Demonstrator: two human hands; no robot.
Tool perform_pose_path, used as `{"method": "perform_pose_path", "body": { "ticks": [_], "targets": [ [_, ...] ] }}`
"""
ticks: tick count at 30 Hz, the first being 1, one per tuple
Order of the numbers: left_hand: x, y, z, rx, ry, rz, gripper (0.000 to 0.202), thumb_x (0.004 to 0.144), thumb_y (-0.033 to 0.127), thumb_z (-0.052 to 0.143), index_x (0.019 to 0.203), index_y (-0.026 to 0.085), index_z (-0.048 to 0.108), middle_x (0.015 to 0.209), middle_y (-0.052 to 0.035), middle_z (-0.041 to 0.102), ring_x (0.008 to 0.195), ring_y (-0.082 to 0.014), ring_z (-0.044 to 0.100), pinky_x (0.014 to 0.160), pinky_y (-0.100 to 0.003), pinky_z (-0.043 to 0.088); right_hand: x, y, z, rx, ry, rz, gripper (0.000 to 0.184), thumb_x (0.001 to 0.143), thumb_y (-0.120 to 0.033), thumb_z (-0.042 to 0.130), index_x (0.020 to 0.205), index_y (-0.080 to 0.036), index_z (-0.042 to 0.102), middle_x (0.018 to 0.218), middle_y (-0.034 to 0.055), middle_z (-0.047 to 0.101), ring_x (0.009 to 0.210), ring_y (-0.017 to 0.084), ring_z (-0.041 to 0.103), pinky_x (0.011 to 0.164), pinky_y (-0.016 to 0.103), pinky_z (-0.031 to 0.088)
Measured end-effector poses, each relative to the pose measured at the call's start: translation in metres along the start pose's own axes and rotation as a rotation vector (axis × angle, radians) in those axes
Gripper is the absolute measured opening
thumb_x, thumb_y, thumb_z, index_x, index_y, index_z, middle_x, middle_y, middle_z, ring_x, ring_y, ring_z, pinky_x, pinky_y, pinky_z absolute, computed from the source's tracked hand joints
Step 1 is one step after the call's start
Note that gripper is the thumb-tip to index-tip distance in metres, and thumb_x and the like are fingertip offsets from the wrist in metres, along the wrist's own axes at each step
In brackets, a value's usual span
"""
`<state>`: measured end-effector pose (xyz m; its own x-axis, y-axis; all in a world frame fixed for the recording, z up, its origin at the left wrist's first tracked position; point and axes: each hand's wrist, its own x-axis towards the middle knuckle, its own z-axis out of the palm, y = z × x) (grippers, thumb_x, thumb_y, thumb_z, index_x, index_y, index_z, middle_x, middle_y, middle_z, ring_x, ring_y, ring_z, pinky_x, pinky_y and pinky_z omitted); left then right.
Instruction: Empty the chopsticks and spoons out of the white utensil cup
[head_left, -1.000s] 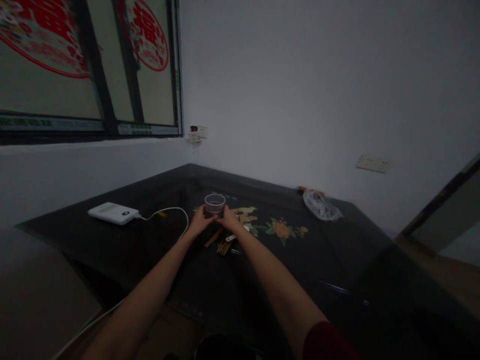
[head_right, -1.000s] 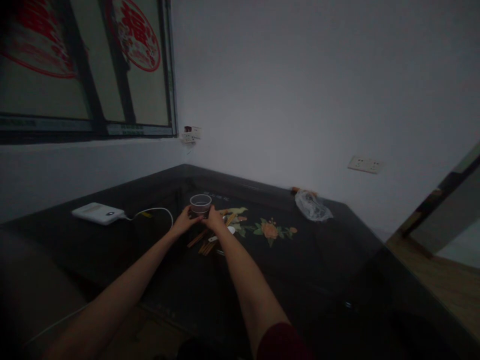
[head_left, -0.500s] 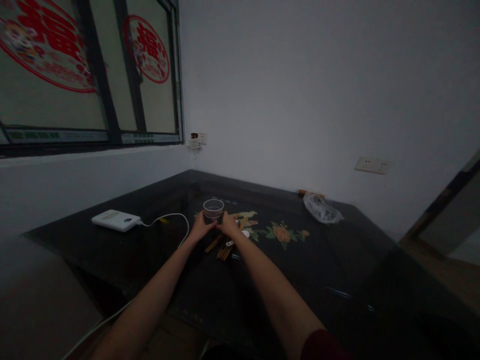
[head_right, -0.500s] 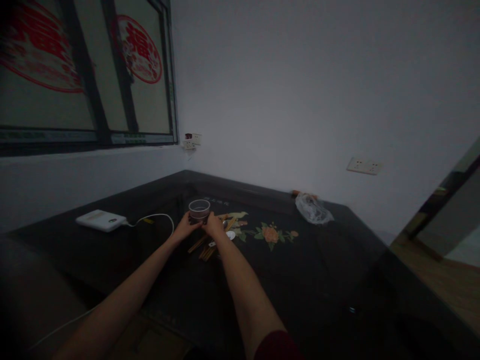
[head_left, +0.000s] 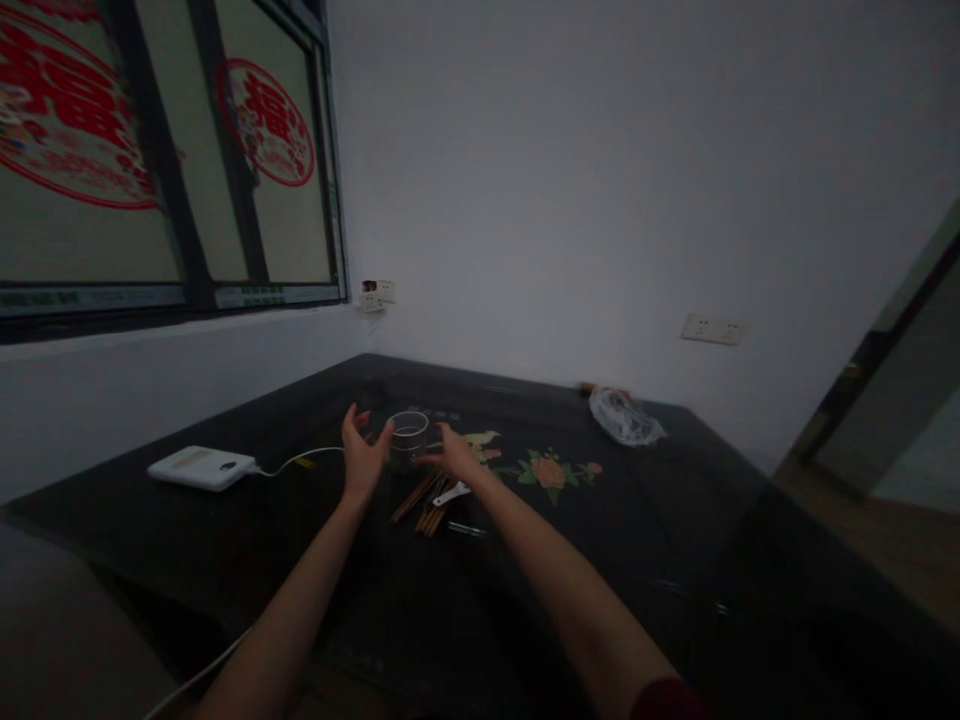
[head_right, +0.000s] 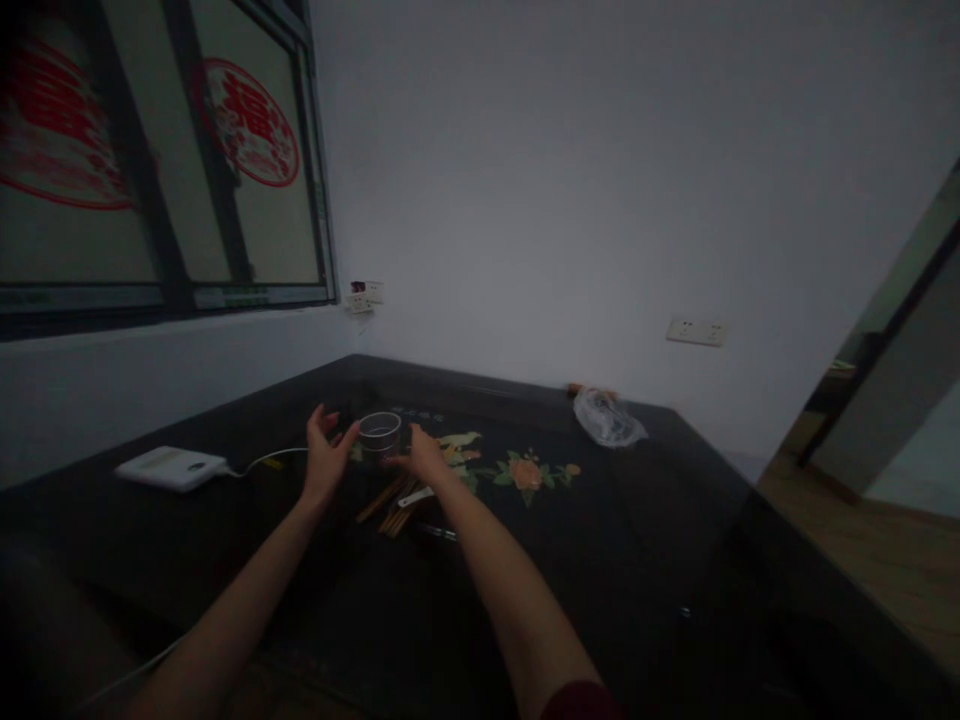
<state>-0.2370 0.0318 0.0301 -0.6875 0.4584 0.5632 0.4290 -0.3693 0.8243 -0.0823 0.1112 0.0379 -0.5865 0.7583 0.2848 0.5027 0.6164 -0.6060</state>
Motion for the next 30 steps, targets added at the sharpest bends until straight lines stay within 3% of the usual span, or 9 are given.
{"method": "perform_pose_path", "body": {
  "ticks": [3, 5, 8, 13, 16, 19, 23, 26, 30],
  "targets": [
    [-0.014, 0.047, 0.005, -0.047, -0.066, 0.116, 0.046, 0.079, 0.039, 0.059, 0.120, 0.021, 0.049, 0.117, -0.0089, 0.054, 0.111, -0.0208, 0.052, 0.096, -0.038, 0.043, -0.022, 0.005, -0.025, 0.070, 0.067, -0.052, 0.064, 0.069, -0.029, 0.075, 0.124, -0.015, 0.045, 0.116, 0.0144, 0.062, 0.108, 0.025, 0.059, 0.091, 0.037, 0.044],
    [-0.029, 0.076, 0.016, -0.103, -0.250, 0.108, 0.030, 0.083, 0.041, 0.052, 0.102, 0.018, 0.058, 0.101, -0.0067, 0.060, 0.096, -0.0186, 0.058, 0.088, -0.033, 0.046, -0.046, 0.010, -0.043, 0.134, 0.116, -0.107, 0.053, 0.071, -0.028, 0.073, 0.118, -0.017, 0.051, 0.109, 0.0097, 0.065, 0.102, 0.022, 0.061, 0.088, 0.034, 0.045],
    [-0.063, 0.106, 0.046, -0.161, -0.555, 0.042, 0.030, 0.085, 0.043, 0.048, 0.081, 0.016, 0.059, 0.077, -0.0024, 0.059, 0.076, -0.0150, 0.058, 0.074, -0.027, 0.048, -0.094, 0.025, -0.074, 0.214, 0.170, -0.136, 0.029, 0.078, -0.027, 0.063, 0.106, -0.019, 0.060, 0.102, 0.0058, 0.066, 0.087, 0.017, 0.062, 0.075, 0.028, 0.048],
    [-0.139, 0.112, 0.104, -0.243, -1.110, -0.339, 0.029, 0.087, 0.042, 0.039, 0.086, 0.017, 0.053, 0.065, 0.0023, 0.053, 0.052, -0.0091, 0.051, 0.049, -0.020, 0.042, -0.186, 0.066, -0.116, 0.172, 0.193, 0.026, 0.017, 0.082, -0.026, 0.054, 0.093, -0.018, 0.064, 0.087, 0.0045, 0.068, 0.079, 0.017, 0.062, 0.072, 0.026, 0.046],
    [-0.179, 0.106, 0.124, -0.063, -1.269, -0.421, 0.027, 0.089, 0.036, 0.033, 0.089, 0.017, 0.052, 0.061, 0.0034, 0.051, 0.048, -0.0089, 0.048, 0.044, -0.018, 0.037, -0.229, 0.089, -0.125, 0.134, 0.168, 0.162, 0.018, 0.083, -0.027, 0.051, 0.084, -0.018, 0.066, 0.080, 0.0044, 0.069, 0.073, 0.016, 0.062, 0.067, 0.024, 0.045],
    [-0.198, 0.102, 0.128, 0.127, -1.344, -0.119, 0.031, 0.092, 0.035, 0.030, 0.084, 0.017, 0.054, 0.062, 0.0010, 0.054, 0.054, -0.0106, 0.051, 0.050, -0.020, 0.038, -0.249, 0.102, -0.125, 0.045, 0.190, 0.218, 0.021, 0.084, -0.027, 0.049, 0.079, -0.018, 0.066, 0.076, 0.0047, 0.069, 0.071, 0.017, 0.061, 0.066, 0.025, 0.044],
    [-0.195, 0.099, 0.119, 0.399, -1.391, 0.387, 0.027, 0.091, 0.035, 0.039, 0.078, 0.019, 0.057, 0.071, -0.0023, 0.061, 0.068, -0.0145, 0.057, 0.061, -0.022, 0.037, -0.249, 0.109, -0.121, 0.022, 0.209, 0.203, 0.023, 0.085, -0.027, 0.047, 0.079, -0.017, 0.067, 0.076, 0.0044, 0.068, 0.071, 0.017, 0.061, 0.067, 0.024, 0.043],
    [-0.189, 0.096, 0.115, 0.453, -1.421, 0.457, 0.033, 0.093, 0.034, 0.034, 0.077, 0.019, 0.058, 0.071, -0.0030, 0.062, 0.067, -0.0152, 0.057, 0.062, -0.023, 0.035, -0.246, 0.112, -0.119, 0.014, 0.192, 0.193, 0.023, 0.085, -0.028, 0.049, 0.079, -0.017, 0.068, 0.075, 0.0041, 0.068, 0.070, 0.016, 0.060, 0.066, 0.023, 0.042],
    [-0.187, 0.093, 0.114, 0.436, -1.428, 0.407, 0.037, 0.094, 0.036, 0.032, 0.076, 0.019, 0.059, 0.069, -0.0015, 0.062, 0.064, -0.0133, 0.055, 0.060, -0.021, 0.033, -0.247, 0.114, -0.118, 0.011, 0.180, 0.171, 0.022, 0.085, -0.029, 0.051, 0.079, -0.016, 0.068, 0.075, 0.0044, 0.068, 0.070, 0.016, 0.060, 0.065, 0.023, 0.041]
  ]
}}
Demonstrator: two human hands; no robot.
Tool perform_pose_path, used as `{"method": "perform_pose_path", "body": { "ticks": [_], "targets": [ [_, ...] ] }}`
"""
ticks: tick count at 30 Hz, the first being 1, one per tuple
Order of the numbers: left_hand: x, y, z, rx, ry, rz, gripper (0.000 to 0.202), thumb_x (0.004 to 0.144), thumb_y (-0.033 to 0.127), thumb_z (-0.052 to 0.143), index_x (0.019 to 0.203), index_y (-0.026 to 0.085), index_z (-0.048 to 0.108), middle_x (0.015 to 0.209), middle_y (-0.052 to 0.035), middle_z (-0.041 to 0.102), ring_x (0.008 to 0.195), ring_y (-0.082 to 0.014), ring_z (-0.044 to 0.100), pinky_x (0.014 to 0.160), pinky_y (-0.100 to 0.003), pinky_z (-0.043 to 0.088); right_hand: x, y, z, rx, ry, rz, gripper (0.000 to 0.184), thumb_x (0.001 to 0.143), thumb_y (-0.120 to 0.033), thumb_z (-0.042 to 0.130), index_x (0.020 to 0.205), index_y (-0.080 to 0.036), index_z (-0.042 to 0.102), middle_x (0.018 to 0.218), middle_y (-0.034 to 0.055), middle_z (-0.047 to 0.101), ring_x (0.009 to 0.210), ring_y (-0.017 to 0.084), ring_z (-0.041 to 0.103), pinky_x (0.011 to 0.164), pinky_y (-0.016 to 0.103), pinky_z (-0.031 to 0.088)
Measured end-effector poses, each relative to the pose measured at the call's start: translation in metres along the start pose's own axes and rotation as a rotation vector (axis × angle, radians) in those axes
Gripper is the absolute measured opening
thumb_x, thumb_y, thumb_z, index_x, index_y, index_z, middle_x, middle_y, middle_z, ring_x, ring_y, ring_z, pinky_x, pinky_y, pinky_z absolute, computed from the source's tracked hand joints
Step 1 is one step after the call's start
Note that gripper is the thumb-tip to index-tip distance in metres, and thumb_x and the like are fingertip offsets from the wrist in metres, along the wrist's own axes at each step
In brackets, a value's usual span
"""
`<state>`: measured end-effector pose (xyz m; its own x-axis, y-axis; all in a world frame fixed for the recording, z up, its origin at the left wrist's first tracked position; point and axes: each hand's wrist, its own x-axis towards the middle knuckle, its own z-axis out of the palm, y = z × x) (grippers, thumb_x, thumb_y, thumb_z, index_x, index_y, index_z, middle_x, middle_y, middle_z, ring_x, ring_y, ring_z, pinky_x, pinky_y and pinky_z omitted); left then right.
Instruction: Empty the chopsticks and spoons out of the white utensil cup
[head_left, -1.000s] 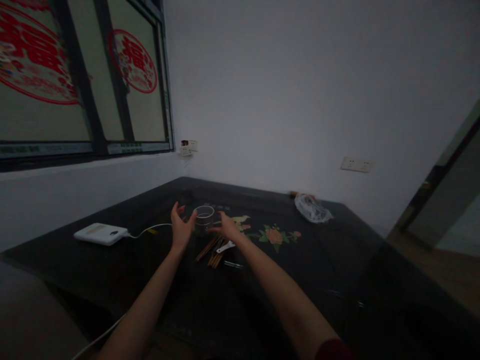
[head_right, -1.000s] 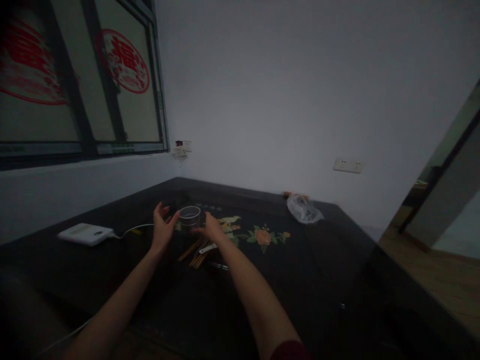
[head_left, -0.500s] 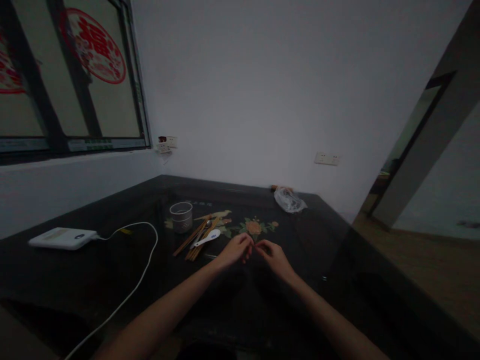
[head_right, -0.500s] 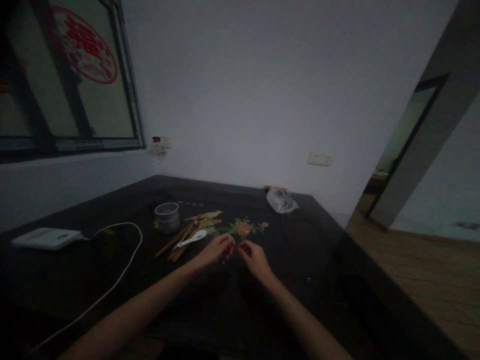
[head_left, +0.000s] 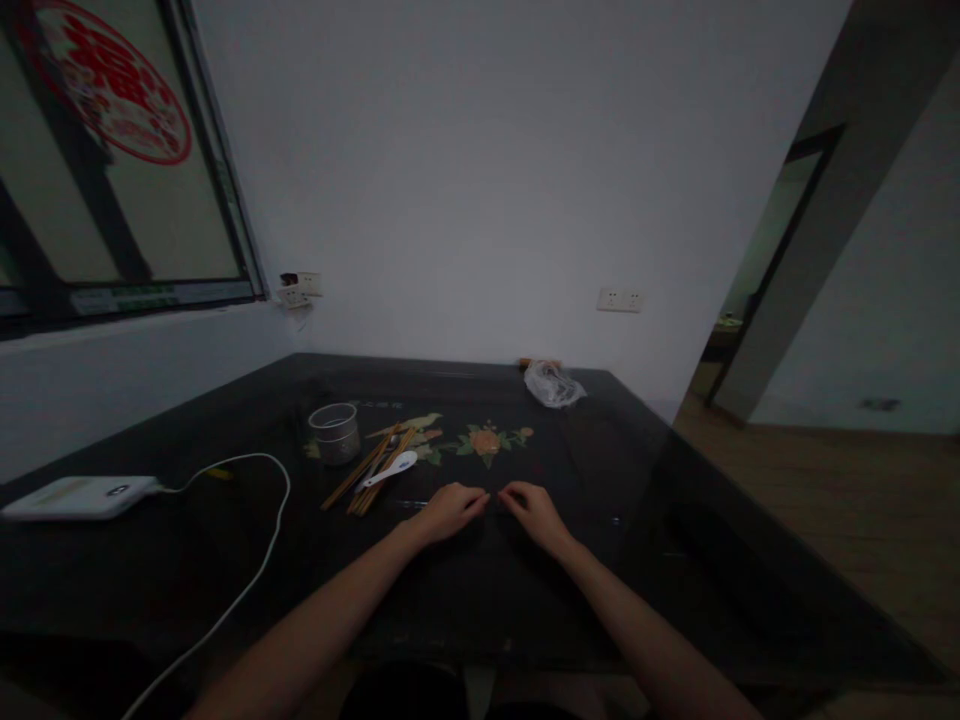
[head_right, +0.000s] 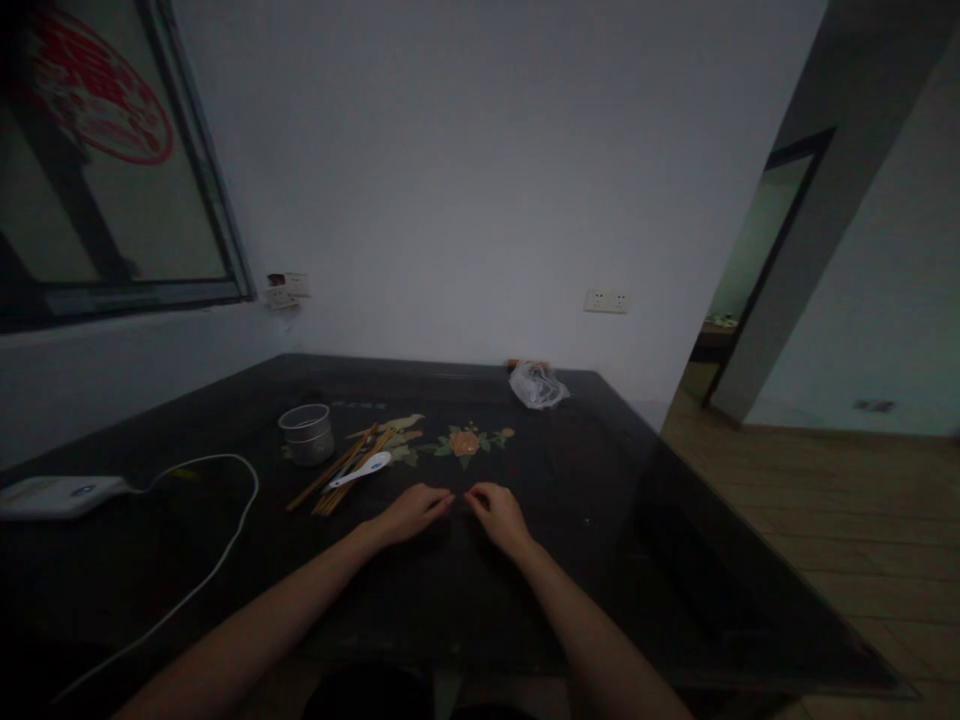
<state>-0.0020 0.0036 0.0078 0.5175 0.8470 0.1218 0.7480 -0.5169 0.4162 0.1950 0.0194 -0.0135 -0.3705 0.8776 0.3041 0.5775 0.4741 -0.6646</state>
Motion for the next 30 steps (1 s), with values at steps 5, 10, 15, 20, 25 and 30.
{"method": "perform_pose_path", "body": {
  "ticks": [5, 10, 15, 20, 25, 30],
  "targets": [
    [-0.001, 0.002, 0.000, 0.003, -0.004, 0.003, 0.038, 0.094, 0.038, 0.033, 0.077, 0.019, 0.061, 0.069, -0.0016, 0.062, 0.064, -0.0139, 0.055, 0.059, -0.022, 0.032, -0.001, -0.001, -0.001, 0.014, -0.019, -0.023, 0.022, 0.086, -0.028, 0.051, 0.079, -0.016, 0.068, 0.077, 0.0048, 0.069, 0.073, 0.016, 0.061, 0.068, 0.024, 0.043],
    [-0.001, 0.002, 0.000, 0.017, -0.003, 0.007, 0.037, 0.093, 0.038, 0.034, 0.077, 0.020, 0.062, 0.068, -0.0017, 0.062, 0.063, -0.0142, 0.055, 0.058, -0.022, 0.032, 0.000, -0.004, -0.002, 0.003, -0.026, -0.025, 0.021, 0.085, -0.027, 0.052, 0.080, -0.017, 0.069, 0.078, 0.0047, 0.070, 0.074, 0.017, 0.061, 0.067, 0.024, 0.042],
    [-0.001, 0.002, 0.001, 0.026, -0.007, 0.003, 0.033, 0.092, 0.038, 0.039, 0.076, 0.020, 0.062, 0.069, -0.0017, 0.062, 0.062, -0.0140, 0.053, 0.058, -0.022, 0.031, -0.002, -0.007, -0.003, 0.012, -0.041, -0.027, 0.019, 0.085, -0.025, 0.052, 0.082, -0.017, 0.070, 0.081, 0.0049, 0.070, 0.074, 0.016, 0.062, 0.069, 0.024, 0.043],
    [-0.003, 0.001, 0.001, 0.026, -0.003, 0.008, 0.032, 0.092, 0.040, 0.040, 0.079, 0.020, 0.062, 0.072, -0.0020, 0.063, 0.065, -0.0141, 0.055, 0.059, -0.022, 0.031, -0.002, -0.009, -0.004, -0.003, -0.052, -0.020, 0.019, 0.085, -0.025, 0.052, 0.080, -0.017, 0.069, 0.077, 0.0042, 0.070, 0.073, 0.016, 0.061, 0.066, 0.024, 0.042],
    [-0.003, 0.001, 0.002, 0.051, 0.000, 0.011, 0.031, 0.092, 0.039, 0.040, 0.083, 0.021, 0.063, 0.072, -0.0020, 0.064, 0.067, -0.0145, 0.057, 0.057, -0.022, 0.032, -0.002, -0.010, -0.004, -0.013, -0.079, -0.055, 0.019, 0.084, -0.024, 0.052, 0.080, -0.017, 0.069, 0.075, 0.0037, 0.069, 0.069, 0.015, 0.060, 0.062, 0.023, 0.040],
    [-0.001, 0.002, 0.002, 0.045, -0.006, -0.015, 0.030, 0.090, 0.039, 0.042, 0.083, 0.021, 0.064, 0.072, -0.0020, 0.064, 0.067, -0.0146, 0.057, 0.057, -0.022, 0.033, -0.003, -0.013, -0.007, -0.030, -0.098, -0.063, 0.019, 0.084, -0.023, 0.053, 0.081, -0.017, 0.070, 0.078, 0.0045, 0.070, 0.072, 0.016, 0.061, 0.065, 0.023, 0.041]
  ]
}}
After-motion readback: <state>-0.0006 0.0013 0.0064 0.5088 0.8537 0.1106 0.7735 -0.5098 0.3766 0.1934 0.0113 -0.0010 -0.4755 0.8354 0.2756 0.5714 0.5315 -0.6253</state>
